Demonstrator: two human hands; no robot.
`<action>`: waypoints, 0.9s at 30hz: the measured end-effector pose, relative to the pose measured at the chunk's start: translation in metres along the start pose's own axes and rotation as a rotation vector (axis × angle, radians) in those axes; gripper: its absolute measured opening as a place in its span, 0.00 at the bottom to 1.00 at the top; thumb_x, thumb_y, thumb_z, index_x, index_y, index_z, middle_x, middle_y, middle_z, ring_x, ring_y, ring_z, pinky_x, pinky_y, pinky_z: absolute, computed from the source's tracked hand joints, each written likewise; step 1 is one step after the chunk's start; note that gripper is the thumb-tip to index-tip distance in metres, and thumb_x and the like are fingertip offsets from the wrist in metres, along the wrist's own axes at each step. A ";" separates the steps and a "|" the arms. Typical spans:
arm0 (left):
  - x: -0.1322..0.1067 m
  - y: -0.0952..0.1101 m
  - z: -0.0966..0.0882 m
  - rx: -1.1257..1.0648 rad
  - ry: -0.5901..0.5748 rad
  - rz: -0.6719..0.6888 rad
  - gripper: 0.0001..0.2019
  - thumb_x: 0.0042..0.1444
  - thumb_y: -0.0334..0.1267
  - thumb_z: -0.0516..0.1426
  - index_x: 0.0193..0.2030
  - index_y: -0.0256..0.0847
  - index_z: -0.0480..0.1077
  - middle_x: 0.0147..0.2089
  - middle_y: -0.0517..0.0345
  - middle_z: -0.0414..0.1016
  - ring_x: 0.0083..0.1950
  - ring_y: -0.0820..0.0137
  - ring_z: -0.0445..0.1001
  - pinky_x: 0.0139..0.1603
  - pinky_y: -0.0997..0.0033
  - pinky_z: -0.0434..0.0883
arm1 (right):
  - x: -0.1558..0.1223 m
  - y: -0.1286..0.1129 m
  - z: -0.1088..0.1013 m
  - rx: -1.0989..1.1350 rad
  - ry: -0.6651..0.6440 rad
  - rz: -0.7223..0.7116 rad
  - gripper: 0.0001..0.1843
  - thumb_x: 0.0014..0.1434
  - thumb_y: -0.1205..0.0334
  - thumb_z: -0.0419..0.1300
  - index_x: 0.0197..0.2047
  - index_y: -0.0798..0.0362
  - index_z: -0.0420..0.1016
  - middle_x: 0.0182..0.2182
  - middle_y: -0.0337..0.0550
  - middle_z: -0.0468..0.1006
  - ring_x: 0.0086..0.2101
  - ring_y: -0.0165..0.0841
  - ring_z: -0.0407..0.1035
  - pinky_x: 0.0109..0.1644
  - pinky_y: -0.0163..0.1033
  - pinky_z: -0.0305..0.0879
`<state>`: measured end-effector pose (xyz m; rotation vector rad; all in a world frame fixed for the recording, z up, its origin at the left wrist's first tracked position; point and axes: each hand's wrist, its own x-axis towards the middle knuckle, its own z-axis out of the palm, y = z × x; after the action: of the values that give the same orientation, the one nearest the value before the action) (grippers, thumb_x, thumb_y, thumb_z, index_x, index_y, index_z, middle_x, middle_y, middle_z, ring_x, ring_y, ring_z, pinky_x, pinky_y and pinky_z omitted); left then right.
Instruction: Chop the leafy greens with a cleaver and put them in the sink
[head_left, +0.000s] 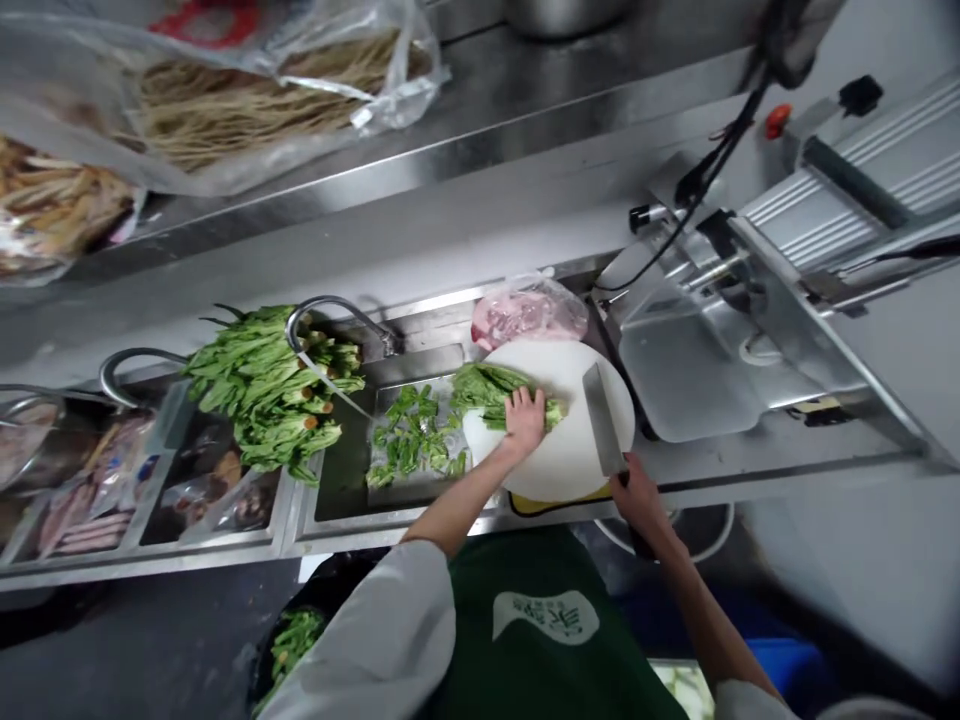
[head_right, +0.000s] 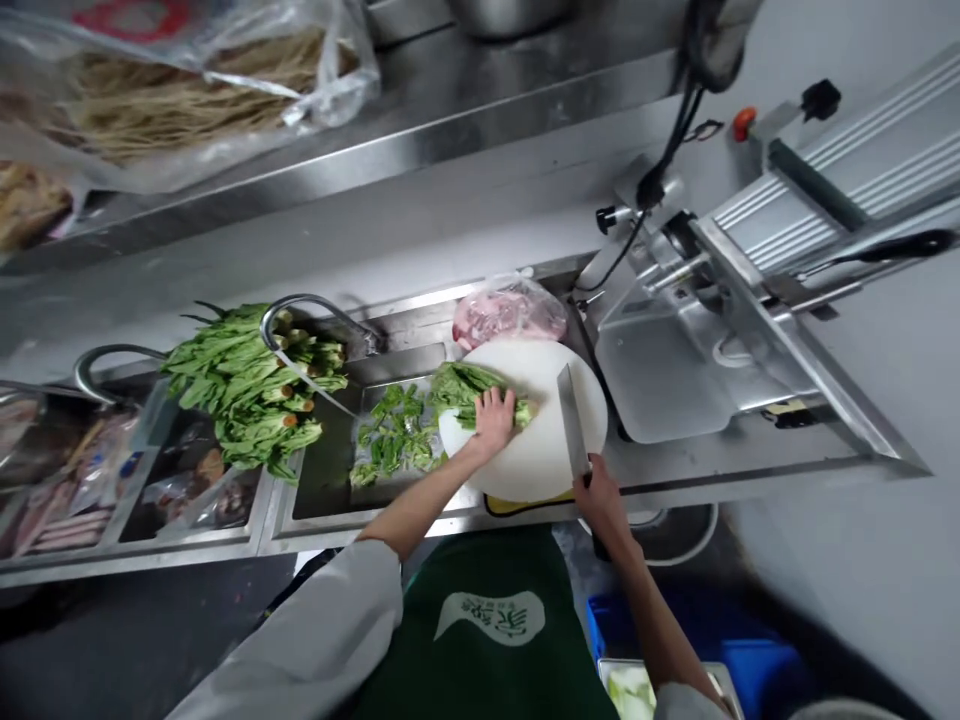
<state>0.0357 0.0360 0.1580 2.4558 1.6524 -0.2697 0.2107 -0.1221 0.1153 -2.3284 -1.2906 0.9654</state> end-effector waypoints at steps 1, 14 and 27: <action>0.007 0.013 0.011 -0.007 -0.010 0.000 0.27 0.61 0.52 0.59 0.62 0.39 0.65 0.60 0.36 0.65 0.60 0.48 0.65 0.60 0.48 0.64 | -0.001 0.005 -0.002 0.003 -0.008 -0.004 0.23 0.63 0.62 0.50 0.61 0.57 0.65 0.36 0.49 0.78 0.37 0.38 0.72 0.40 0.37 0.61; 0.096 -0.077 -0.012 0.079 -0.384 0.255 0.34 0.59 0.51 0.62 0.69 0.44 0.61 0.69 0.45 0.63 0.67 0.51 0.60 0.68 0.44 0.54 | -0.008 0.000 0.007 -0.058 -0.122 -0.143 0.17 0.68 0.68 0.46 0.57 0.60 0.63 0.37 0.51 0.78 0.35 0.35 0.70 0.39 0.36 0.54; 0.001 -0.025 0.050 0.084 0.001 0.127 0.59 0.47 0.72 0.59 0.76 0.36 0.45 0.69 0.32 0.57 0.70 0.40 0.54 0.72 0.40 0.46 | 0.012 -0.017 0.008 -0.142 -0.171 -0.177 0.18 0.71 0.61 0.44 0.58 0.60 0.63 0.34 0.51 0.79 0.34 0.36 0.71 0.37 0.36 0.54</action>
<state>0.0105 0.0340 0.1080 2.6093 1.5072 -0.3260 0.1988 -0.1027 0.1140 -2.2245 -1.6518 1.0640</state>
